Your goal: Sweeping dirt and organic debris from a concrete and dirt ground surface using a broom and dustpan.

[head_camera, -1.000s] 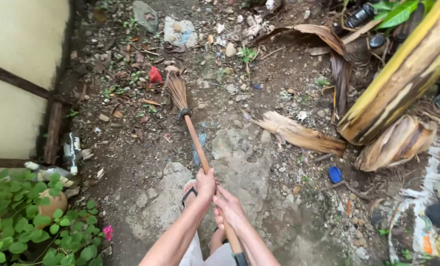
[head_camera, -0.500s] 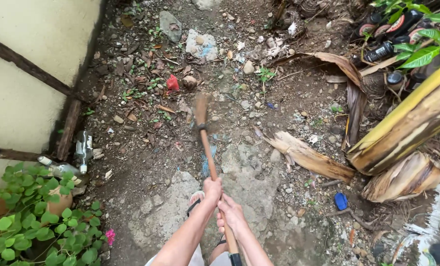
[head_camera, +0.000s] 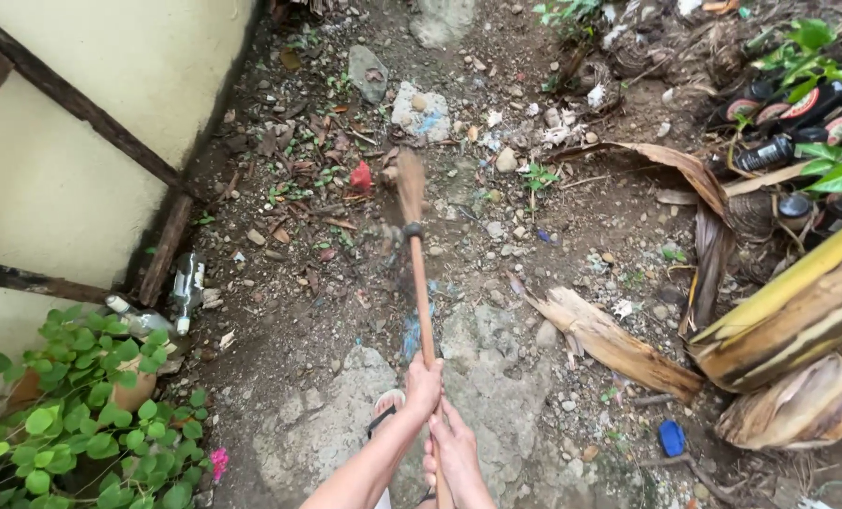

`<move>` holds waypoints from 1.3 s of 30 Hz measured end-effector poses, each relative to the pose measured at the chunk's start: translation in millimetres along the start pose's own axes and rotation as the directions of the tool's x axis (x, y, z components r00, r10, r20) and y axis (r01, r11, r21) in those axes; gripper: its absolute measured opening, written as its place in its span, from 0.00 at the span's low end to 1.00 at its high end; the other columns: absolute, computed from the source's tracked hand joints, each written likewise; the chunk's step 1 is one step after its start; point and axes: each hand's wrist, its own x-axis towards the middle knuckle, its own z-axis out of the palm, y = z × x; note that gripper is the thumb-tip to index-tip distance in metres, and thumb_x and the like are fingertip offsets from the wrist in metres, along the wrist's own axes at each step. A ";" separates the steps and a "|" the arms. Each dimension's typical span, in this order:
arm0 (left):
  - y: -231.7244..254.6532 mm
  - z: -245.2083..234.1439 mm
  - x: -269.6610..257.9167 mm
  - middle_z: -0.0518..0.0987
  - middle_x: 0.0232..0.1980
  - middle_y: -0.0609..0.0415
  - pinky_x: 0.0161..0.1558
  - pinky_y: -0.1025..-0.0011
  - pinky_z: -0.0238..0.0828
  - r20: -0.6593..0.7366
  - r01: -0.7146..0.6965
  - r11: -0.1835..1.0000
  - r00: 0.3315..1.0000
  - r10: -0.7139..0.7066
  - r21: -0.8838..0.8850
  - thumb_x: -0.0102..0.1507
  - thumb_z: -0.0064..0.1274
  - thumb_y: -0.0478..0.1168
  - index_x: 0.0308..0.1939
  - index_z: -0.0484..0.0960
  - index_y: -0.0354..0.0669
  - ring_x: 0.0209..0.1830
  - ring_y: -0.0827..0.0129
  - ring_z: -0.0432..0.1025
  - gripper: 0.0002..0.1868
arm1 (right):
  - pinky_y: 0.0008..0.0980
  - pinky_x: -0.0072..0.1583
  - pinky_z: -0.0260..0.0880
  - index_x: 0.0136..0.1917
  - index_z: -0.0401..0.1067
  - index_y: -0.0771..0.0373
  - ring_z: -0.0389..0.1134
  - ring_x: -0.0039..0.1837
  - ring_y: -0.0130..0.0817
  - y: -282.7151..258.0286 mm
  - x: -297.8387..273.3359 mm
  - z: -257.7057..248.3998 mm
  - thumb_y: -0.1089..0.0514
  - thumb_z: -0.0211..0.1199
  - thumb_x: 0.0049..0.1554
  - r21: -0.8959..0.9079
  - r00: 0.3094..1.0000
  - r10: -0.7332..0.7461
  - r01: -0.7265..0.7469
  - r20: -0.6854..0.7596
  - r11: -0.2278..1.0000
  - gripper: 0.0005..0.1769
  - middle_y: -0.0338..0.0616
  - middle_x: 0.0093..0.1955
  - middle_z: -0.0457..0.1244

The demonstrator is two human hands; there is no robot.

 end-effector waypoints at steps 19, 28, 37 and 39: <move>9.7 4.2 68.8 0.76 0.22 0.52 0.19 0.66 0.69 -0.166 -0.051 0.975 0.986 0.014 -0.218 0.64 0.55 0.39 0.40 0.76 0.33 0.17 0.69 0.71 0.10 | 0.30 0.23 0.57 0.77 0.62 0.46 0.56 0.23 0.25 -68.5 50.3 11.0 0.56 0.57 0.62 -0.174 0.995 0.063 -0.049 0.078 0.984 0.30 0.37 0.28 0.58; 35.3 -37.4 -1.7 0.70 0.22 0.55 0.18 0.67 0.64 -0.200 -0.067 0.959 0.980 0.011 -0.276 0.65 0.49 0.40 0.51 0.71 0.48 0.16 0.70 0.65 0.11 | 0.29 0.23 0.54 0.80 0.60 0.44 0.54 0.23 0.23 -24.0 11.4 15.1 0.55 0.56 0.63 -0.326 0.990 -0.027 0.071 0.139 0.943 0.32 0.34 0.27 0.58; -49.4 9.5 17.4 0.75 0.24 0.51 0.21 0.66 0.69 0.002 0.038 0.981 0.999 -0.038 -0.189 0.66 0.55 0.42 0.44 0.77 0.34 0.20 0.66 0.71 0.12 | 0.33 0.22 0.52 0.79 0.60 0.44 0.53 0.21 0.30 -0.5 16.5 -7.9 0.57 0.54 0.63 -0.073 0.988 0.128 -0.135 -0.084 0.988 0.31 0.40 0.26 0.56; -59.7 0.4 24.6 0.77 0.26 0.50 0.24 0.65 0.70 -0.112 -0.019 0.999 0.994 0.016 -0.028 0.65 0.57 0.43 0.44 0.78 0.36 0.22 0.64 0.74 0.13 | 0.32 0.22 0.52 0.79 0.60 0.45 0.53 0.21 0.29 -3.8 17.6 -2.8 0.57 0.55 0.63 -0.100 0.992 0.127 -0.129 -0.029 0.987 0.31 0.39 0.27 0.56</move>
